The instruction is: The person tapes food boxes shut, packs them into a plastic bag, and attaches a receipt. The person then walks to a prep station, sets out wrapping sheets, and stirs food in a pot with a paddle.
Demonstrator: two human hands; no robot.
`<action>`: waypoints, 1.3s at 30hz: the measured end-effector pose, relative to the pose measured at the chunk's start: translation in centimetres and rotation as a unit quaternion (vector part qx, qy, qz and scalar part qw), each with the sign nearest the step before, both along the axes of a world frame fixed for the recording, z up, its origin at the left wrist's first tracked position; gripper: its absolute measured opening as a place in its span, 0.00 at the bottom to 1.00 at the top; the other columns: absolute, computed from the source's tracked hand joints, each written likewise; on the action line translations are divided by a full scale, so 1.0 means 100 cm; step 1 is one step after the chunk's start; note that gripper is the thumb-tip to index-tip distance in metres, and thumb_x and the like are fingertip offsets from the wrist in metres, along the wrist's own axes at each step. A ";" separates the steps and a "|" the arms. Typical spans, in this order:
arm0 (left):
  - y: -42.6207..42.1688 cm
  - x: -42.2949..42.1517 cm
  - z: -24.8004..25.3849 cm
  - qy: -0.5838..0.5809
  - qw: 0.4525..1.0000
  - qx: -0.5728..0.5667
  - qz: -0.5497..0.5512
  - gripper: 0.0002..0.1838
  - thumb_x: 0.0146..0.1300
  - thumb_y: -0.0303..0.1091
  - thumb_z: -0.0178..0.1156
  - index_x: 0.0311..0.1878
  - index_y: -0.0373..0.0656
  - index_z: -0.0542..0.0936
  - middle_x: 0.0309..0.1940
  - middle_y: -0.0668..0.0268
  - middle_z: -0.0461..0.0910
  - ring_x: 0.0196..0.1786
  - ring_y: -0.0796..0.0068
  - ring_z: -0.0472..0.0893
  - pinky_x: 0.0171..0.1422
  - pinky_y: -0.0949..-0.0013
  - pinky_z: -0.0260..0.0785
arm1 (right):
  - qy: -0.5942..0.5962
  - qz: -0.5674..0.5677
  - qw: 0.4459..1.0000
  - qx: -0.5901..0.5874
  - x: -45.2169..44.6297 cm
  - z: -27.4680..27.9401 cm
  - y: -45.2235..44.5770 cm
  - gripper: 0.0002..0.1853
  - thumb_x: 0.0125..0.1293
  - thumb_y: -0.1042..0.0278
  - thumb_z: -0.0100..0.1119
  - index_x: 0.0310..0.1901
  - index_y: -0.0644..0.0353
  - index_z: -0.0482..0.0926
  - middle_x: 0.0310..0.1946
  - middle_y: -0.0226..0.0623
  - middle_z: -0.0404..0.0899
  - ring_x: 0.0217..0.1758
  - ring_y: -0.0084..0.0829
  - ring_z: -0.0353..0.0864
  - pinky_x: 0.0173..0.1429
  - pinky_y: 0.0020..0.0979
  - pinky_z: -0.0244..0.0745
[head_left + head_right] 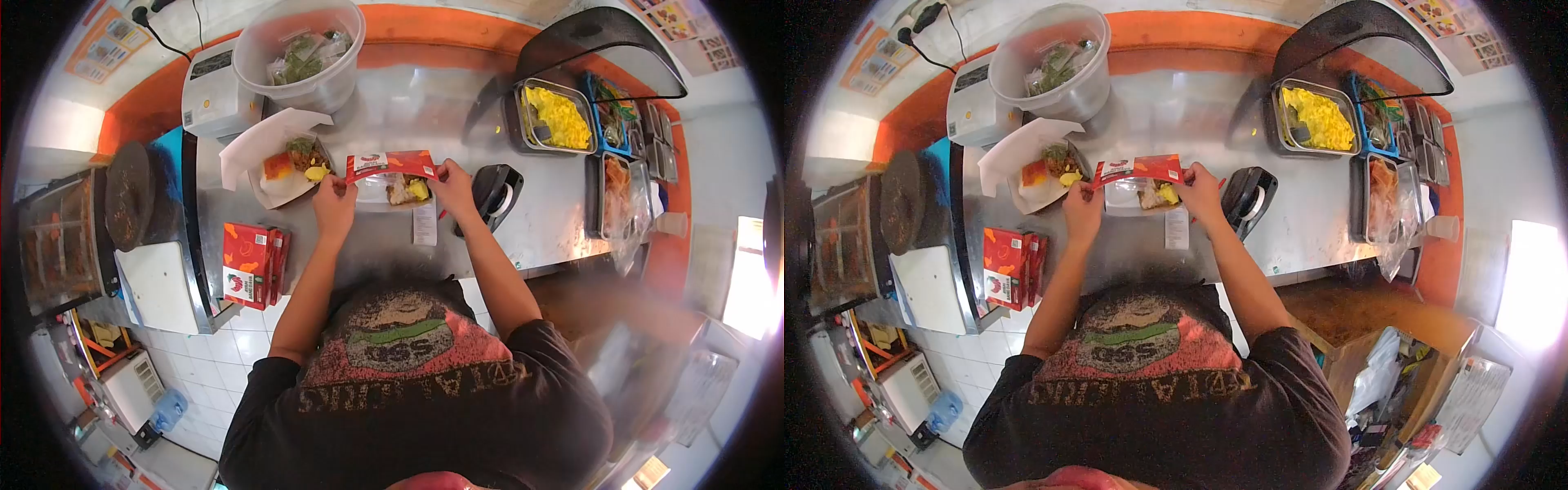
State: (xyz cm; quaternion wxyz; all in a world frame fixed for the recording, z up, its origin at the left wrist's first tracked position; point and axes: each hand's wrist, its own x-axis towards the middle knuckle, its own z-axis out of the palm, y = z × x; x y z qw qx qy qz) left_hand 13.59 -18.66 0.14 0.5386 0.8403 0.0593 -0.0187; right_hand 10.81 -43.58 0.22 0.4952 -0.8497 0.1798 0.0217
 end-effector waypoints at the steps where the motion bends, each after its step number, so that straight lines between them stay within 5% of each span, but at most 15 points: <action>1: 0.000 0.001 -0.003 -0.004 1.000 -0.006 -0.005 0.11 0.57 0.30 0.65 0.35 0.33 0.75 0.29 0.56 0.82 0.34 0.68 0.82 0.42 0.67 0.73 | -0.002 -0.001 1.000 0.000 0.001 -0.016 -0.002 0.14 0.55 0.74 0.69 0.31 0.64 0.69 0.37 0.44 0.84 0.41 0.27 0.82 0.47 0.30 0.77; 3: 0.001 0.000 -0.013 -0.022 1.000 -0.009 -0.019 0.11 0.57 0.30 0.65 0.35 0.33 0.74 0.30 0.56 0.82 0.35 0.67 0.82 0.43 0.67 0.73 | -0.117 0.006 0.992 0.047 -0.002 -0.053 -0.005 0.14 0.53 0.76 0.70 0.32 0.65 0.70 0.42 0.46 0.83 0.47 0.30 0.83 0.51 0.32 0.77; 7: 0.006 -0.001 -0.042 -0.113 0.992 -0.019 -0.054 0.13 0.56 0.27 0.64 0.43 0.35 0.77 0.36 0.53 0.83 0.39 0.63 0.83 0.48 0.65 0.73 | -0.127 -0.011 0.992 0.008 -0.008 -0.040 0.002 0.13 0.50 0.79 0.69 0.29 0.65 0.70 0.45 0.50 0.83 0.48 0.35 0.84 0.51 0.32 0.76; 9: 0.003 -0.007 -0.032 -0.124 0.990 -0.045 -0.053 0.18 0.56 0.27 0.64 0.50 0.36 0.77 0.40 0.52 0.83 0.41 0.61 0.83 0.50 0.64 0.73 | -0.101 -0.031 0.985 0.133 -0.011 -0.041 0.004 0.18 0.52 0.78 0.70 0.45 0.66 0.76 0.55 0.47 0.79 0.58 0.36 0.79 0.64 0.34 0.72; 11: 0.006 -0.009 -0.030 -0.134 0.987 -0.071 -0.052 0.24 0.55 0.26 0.63 0.58 0.38 0.76 0.43 0.51 0.83 0.43 0.58 0.83 0.52 0.63 0.73 | -0.125 0.024 0.985 0.113 -0.016 -0.051 0.000 0.28 0.51 0.78 0.70 0.55 0.64 0.73 0.60 0.49 0.75 0.63 0.39 0.74 0.68 0.35 0.68; 13: 0.019 -0.006 -0.040 -0.235 0.928 0.193 -0.217 0.35 0.56 0.27 0.63 0.69 0.43 0.68 0.53 0.47 0.79 0.51 0.52 0.80 0.59 0.59 0.70 | -0.148 0.078 0.982 0.092 -0.023 -0.044 0.001 0.37 0.50 0.77 0.70 0.65 0.61 0.70 0.64 0.51 0.71 0.69 0.42 0.69 0.72 0.36 0.63; 15: 0.025 -0.010 -0.040 -0.236 0.914 0.219 -0.246 0.36 0.56 0.29 0.63 0.70 0.44 0.66 0.56 0.47 0.77 0.55 0.51 0.77 0.61 0.59 0.69 | -0.074 0.183 0.974 -0.110 -0.036 -0.029 0.004 0.47 0.51 0.78 0.69 0.74 0.54 0.57 0.71 0.51 0.61 0.76 0.42 0.56 0.76 0.37 0.54; 18: 0.030 -0.014 -0.015 -0.212 0.908 0.215 -0.291 0.39 0.57 0.33 0.65 0.72 0.44 0.63 0.60 0.46 0.73 0.59 0.48 0.73 0.64 0.57 0.66 | -0.041 0.184 0.981 0.048 -0.041 -0.006 0.003 0.47 0.51 0.77 0.70 0.73 0.51 0.58 0.73 0.48 0.57 0.79 0.39 0.50 0.78 0.37 0.51; 21: 0.034 -0.012 -0.022 -0.169 0.923 0.151 -0.311 0.41 0.55 0.37 0.68 0.72 0.44 0.63 0.60 0.46 0.73 0.58 0.49 0.73 0.63 0.56 0.66 | -0.073 0.186 0.978 0.065 -0.036 -0.012 -0.005 0.49 0.48 0.73 0.74 0.73 0.48 0.60 0.72 0.45 0.61 0.77 0.38 0.56 0.76 0.35 0.54; 26: 0.028 -0.013 -0.032 -0.149 0.944 0.100 -0.275 0.39 0.52 0.37 0.71 0.69 0.44 0.69 0.54 0.49 0.79 0.49 0.55 0.77 0.57 0.58 0.69 | -0.044 0.140 0.989 0.030 -0.028 -0.019 -0.006 0.45 0.43 0.71 0.78 0.67 0.44 0.70 0.67 0.45 0.67 0.72 0.44 0.64 0.73 0.36 0.60; 29: 0.027 -0.016 -0.029 -0.092 0.969 0.047 -0.223 0.32 0.50 0.36 0.72 0.61 0.43 0.78 0.50 0.50 0.81 0.43 0.59 0.77 0.53 0.62 0.70 | -0.054 0.136 0.989 0.004 -0.024 -0.023 -0.008 0.41 0.43 0.71 0.77 0.64 0.44 0.74 0.66 0.45 0.69 0.69 0.44 0.68 0.72 0.35 0.63; 31: 0.028 -0.016 -0.038 -0.164 0.960 0.034 -0.224 0.26 0.48 0.35 0.73 0.53 0.42 0.83 0.51 0.50 0.81 0.41 0.61 0.77 0.50 0.66 0.70 | -0.065 0.141 0.988 -0.003 -0.025 -0.025 -0.011 0.39 0.43 0.71 0.77 0.63 0.43 0.76 0.66 0.44 0.69 0.68 0.44 0.70 0.71 0.35 0.64; 33: 0.027 -0.023 -0.044 -0.171 0.962 0.043 -0.206 0.24 0.47 0.35 0.73 0.51 0.43 0.84 0.52 0.50 0.81 0.40 0.62 0.76 0.50 0.66 0.70 | -0.115 0.230 0.962 -0.094 -0.029 -0.028 -0.016 0.39 0.45 0.70 0.76 0.63 0.43 0.75 0.65 0.44 0.72 0.64 0.43 0.73 0.69 0.34 0.66; 37: 0.025 -0.028 -0.053 -0.188 0.963 0.045 -0.188 0.24 0.46 0.36 0.74 0.50 0.45 0.85 0.53 0.52 0.81 0.38 0.64 0.75 0.49 0.66 0.69 | -0.068 0.236 0.967 -0.070 -0.031 -0.033 -0.021 0.36 0.47 0.68 0.75 0.62 0.41 0.76 0.67 0.43 0.68 0.68 0.45 0.69 0.71 0.37 0.63; 39: 0.026 -0.029 -0.055 -0.167 0.968 0.029 -0.186 0.24 0.47 0.36 0.73 0.50 0.45 0.85 0.52 0.52 0.81 0.38 0.64 0.75 0.49 0.66 0.69 | -0.019 0.174 0.979 0.101 -0.030 -0.031 -0.021 0.33 0.48 0.67 0.74 0.60 0.38 0.78 0.69 0.41 0.66 0.69 0.48 0.66 0.71 0.40 0.63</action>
